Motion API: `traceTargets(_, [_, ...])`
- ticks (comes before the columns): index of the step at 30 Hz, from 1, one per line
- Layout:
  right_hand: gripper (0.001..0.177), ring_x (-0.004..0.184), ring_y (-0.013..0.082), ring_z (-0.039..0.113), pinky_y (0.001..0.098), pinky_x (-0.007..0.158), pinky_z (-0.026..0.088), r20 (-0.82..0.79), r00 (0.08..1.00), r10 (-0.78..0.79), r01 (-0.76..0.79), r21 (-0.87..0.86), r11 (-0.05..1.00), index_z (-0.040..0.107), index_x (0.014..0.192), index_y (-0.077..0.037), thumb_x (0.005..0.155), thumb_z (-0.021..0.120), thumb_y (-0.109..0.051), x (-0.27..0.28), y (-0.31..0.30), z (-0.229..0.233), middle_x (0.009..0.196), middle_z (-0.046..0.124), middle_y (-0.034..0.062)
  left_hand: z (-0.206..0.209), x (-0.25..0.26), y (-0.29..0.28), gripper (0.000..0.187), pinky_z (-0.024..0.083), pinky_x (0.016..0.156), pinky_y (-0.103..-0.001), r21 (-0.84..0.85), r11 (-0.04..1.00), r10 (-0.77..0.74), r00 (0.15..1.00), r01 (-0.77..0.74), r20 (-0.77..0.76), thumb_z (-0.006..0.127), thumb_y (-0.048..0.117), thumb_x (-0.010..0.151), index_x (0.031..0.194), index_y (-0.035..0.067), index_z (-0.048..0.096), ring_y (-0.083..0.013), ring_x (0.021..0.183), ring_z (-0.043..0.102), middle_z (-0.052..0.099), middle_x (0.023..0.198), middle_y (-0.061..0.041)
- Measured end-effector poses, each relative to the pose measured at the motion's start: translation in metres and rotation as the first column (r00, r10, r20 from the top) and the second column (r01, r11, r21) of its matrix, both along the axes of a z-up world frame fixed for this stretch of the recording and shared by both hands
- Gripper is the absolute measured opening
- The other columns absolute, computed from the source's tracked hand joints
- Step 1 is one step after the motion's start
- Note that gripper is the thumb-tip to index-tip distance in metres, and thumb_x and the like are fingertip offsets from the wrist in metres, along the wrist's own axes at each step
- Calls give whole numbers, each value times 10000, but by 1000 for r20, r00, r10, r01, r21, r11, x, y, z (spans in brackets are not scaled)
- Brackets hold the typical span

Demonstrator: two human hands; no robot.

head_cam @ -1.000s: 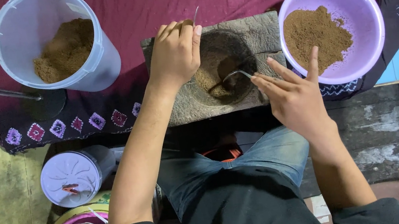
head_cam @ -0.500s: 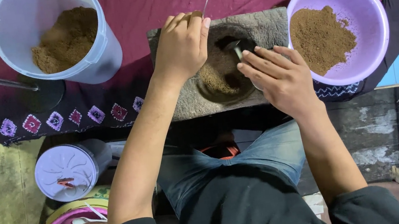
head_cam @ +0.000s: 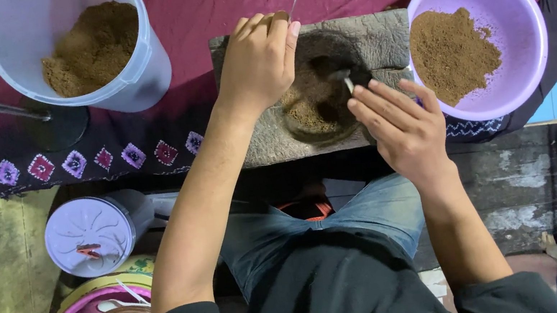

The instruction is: Transferring brown powder between a stone mortar and a plastic bowl using a spoon.

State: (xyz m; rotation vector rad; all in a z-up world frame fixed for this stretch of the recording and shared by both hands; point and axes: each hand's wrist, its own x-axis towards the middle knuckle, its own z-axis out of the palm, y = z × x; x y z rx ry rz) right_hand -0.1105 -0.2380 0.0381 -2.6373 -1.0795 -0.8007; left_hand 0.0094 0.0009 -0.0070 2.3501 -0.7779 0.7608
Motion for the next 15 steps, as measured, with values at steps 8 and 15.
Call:
traceTargets(8, [327,1205,201,729,393,1140,337,32,996,-79,81,-81,993,799,1182,-135,1069,516,-15,0,5,-9,1280,784,0,2,-3,1,323,476,705,-391,-1,1000,0,1000,0,15,433,177,1100,953,-2,659,-265,742,644,702,822,-118])
traceTargets(15, [288,1164,243,752,403,1129,320,51,997,-57,59,-35,998,803,1177,-96,1094,532,-48,-5,9,-3,1250,796,51,-1,-1,0,324,480,724,-388,-6,1000,-10,1000,10,7,437,184,1102,971,-5,665,-256,742,633,702,831,-114])
